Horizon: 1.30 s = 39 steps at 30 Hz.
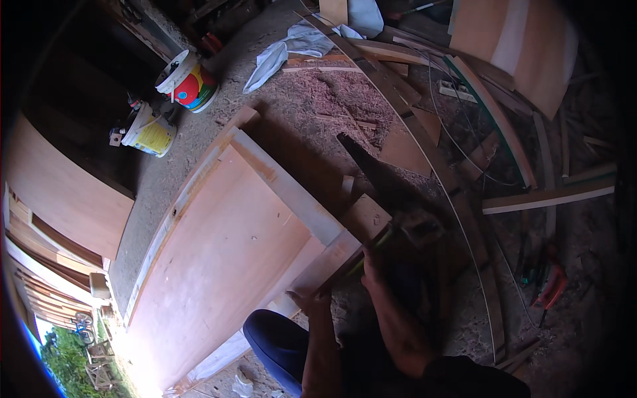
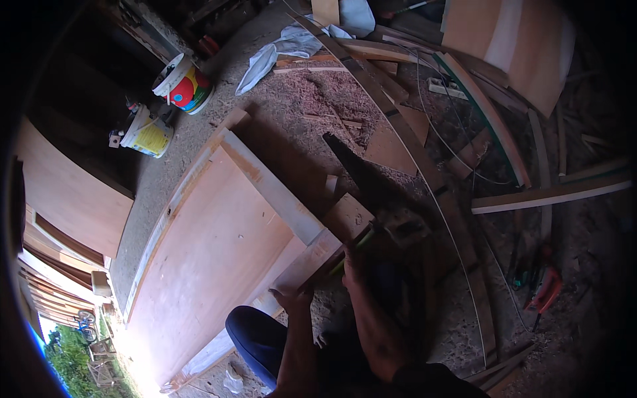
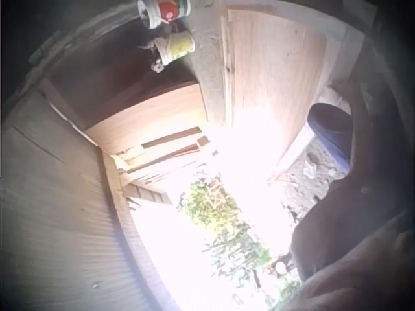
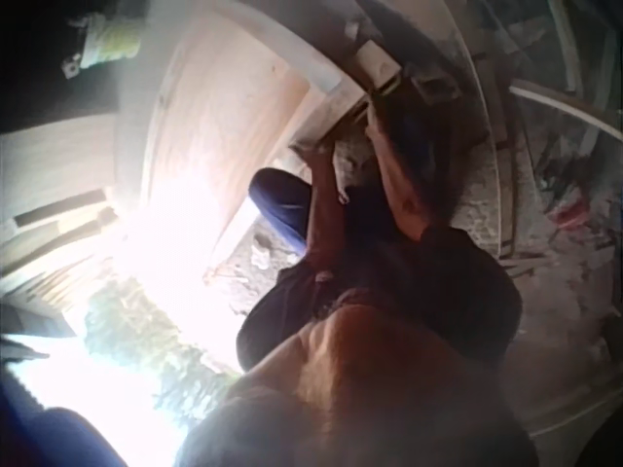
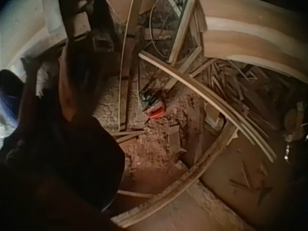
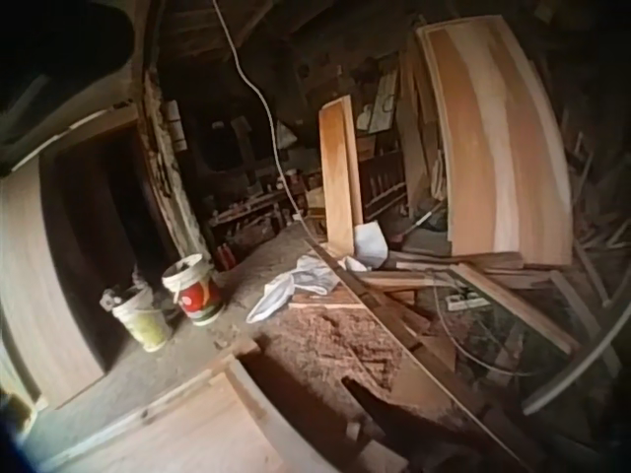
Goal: The person positions a large wooden panel on the floor and aligns a smaller wooden strip along its edge. Using a metal square and a pencil, the person marks the strip for cutting. The person then uses a hammer to tap the strip into place against the panel, adjusting its position several times to ensure a tight fit.
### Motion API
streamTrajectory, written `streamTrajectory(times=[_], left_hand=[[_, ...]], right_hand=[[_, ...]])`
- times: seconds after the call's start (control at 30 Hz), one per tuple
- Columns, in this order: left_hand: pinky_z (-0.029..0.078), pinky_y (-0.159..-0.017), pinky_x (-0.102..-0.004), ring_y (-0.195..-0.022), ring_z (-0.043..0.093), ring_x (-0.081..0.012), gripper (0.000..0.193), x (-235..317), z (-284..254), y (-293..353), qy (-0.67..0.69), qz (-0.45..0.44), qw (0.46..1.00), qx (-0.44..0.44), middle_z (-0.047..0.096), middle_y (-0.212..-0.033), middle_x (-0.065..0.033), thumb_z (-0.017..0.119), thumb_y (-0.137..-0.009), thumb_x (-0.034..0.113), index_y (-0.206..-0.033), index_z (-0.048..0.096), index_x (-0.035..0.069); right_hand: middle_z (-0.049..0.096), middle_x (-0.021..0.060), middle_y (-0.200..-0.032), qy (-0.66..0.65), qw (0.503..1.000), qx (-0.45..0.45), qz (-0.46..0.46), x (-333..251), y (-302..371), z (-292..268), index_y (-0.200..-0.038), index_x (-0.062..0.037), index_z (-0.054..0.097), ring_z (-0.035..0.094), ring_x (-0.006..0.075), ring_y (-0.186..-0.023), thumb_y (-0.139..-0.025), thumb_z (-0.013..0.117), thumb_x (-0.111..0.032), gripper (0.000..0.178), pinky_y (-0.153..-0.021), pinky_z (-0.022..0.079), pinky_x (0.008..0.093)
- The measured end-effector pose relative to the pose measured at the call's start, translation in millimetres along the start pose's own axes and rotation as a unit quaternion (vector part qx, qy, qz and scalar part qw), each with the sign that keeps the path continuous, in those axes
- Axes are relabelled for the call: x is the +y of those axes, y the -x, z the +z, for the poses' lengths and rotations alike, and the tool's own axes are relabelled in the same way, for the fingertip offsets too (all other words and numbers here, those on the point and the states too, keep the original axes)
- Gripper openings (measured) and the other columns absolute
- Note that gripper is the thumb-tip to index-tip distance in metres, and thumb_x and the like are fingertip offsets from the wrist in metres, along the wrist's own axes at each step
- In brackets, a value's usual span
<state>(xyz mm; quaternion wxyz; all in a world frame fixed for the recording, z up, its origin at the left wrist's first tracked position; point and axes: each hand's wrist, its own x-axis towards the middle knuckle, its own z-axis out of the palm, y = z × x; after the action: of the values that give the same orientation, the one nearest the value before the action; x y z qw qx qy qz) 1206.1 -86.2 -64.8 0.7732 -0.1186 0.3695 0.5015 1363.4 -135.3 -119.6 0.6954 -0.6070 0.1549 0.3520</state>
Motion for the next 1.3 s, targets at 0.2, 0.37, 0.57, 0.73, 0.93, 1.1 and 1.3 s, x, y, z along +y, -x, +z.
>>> streamTrajectory(times=[0.2, 0.37, 0.57, 0.73, 0.93, 1.1, 1.3], left_hand=[[0.052, -0.092, -0.0514, -0.124, 0.052, -0.0280, 0.059, -12, 5, -19, -0.109, 0.077, 0.973, 0.189, 0.054, -0.138, -0.0043, 0.048, -0.096, 0.063, -0.136, 0.050, 0.020], [0.049, -0.099, -0.0534, -0.127, 0.053, -0.0310, 0.058, 31, 13, -52, -0.063, 0.098, 0.990, 0.083, 0.056, -0.138, -0.0074, 0.058, -0.096, 0.055, -0.139, 0.048, 0.018], [0.049, -0.098, -0.0506, -0.128, 0.051, -0.0374, 0.074, 6, 16, -12, -0.330, -0.163, 0.929, 0.050, 0.051, -0.143, -0.0191, 0.068, -0.091, 0.048, -0.146, 0.042, 0.005], [0.034, -0.112, -0.0545, -0.131, 0.045, -0.0418, 0.086, -15, 84, -2, -0.866, 0.291, 0.400, -0.074, 0.051, -0.142, -0.0227, 0.074, -0.086, 0.041, -0.151, 0.035, 0.000], [0.035, -0.107, -0.0574, -0.131, 0.045, -0.0410, 0.103, 3, 83, -48, -0.891, 0.396, 0.158, -0.156, 0.047, -0.144, -0.0199, 0.083, -0.072, 0.039, -0.156, 0.029, 0.011], [0.043, -0.092, -0.0519, -0.110, 0.055, -0.0378, 0.098, -1, 77, -74, -0.880, 0.377, 0.172, -0.231, 0.058, -0.129, -0.0142, 0.082, -0.073, 0.037, -0.153, 0.034, 0.008], [0.042, -0.097, -0.0515, -0.114, 0.053, -0.0383, 0.087, -7, 104, -81, -0.891, 0.348, 0.197, -0.214, 0.056, -0.131, -0.0156, 0.076, -0.081, 0.036, -0.152, 0.036, 0.005]], right_hand=[[0.060, 0.0085, -0.119, -0.096, 0.993, -0.069, -0.009, -13, -4, -1, -0.131, -0.0051, 0.056, 0.057, 0.0194, -0.108, -0.088, 0.075, -0.051, 0.067, -0.087, 0.051, 0.0390], [0.062, 0.0072, -0.105, -0.009, 0.992, -0.119, 0.030, -49, 6, 52, -0.117, -0.0068, 0.060, 0.065, 0.0211, -0.089, -0.089, 0.074, -0.050, 0.053, -0.075, 0.057, 0.0388], [0.067, 0.0174, -0.098, 0.246, 0.965, -0.072, -0.058, -14, -16, 32, -0.113, 0.0021, 0.062, 0.068, 0.0235, -0.095, -0.093, 0.068, -0.047, 0.054, -0.074, 0.054, 0.0414], [0.066, 0.0241, -0.111, 0.255, 0.934, 0.018, -0.248, 0, -64, 25, -0.118, 0.0048, 0.060, 0.064, 0.0363, -0.105, -0.095, 0.064, -0.048, 0.058, -0.087, 0.050, 0.0471], [0.054, 0.0266, -0.138, 0.336, 0.918, -0.021, -0.207, -63, -88, 52, -0.139, 0.0024, 0.050, 0.054, 0.0398, -0.127, -0.096, 0.062, -0.051, 0.070, -0.106, 0.042, 0.0449], [0.062, 0.0239, -0.126, 0.342, 0.892, -0.081, -0.285, -28, -121, 3, -0.135, -0.0002, 0.055, 0.061, 0.0368, -0.116, -0.096, 0.063, -0.048, 0.062, -0.097, 0.047, 0.0425], [0.066, 0.0126, -0.115, 0.292, 0.926, -0.075, -0.228, -42, -107, 15, -0.145, -0.0113, 0.051, 0.064, 0.0242, -0.099, -0.099, 0.057, -0.051, 0.061, -0.080, 0.051, 0.0364]])
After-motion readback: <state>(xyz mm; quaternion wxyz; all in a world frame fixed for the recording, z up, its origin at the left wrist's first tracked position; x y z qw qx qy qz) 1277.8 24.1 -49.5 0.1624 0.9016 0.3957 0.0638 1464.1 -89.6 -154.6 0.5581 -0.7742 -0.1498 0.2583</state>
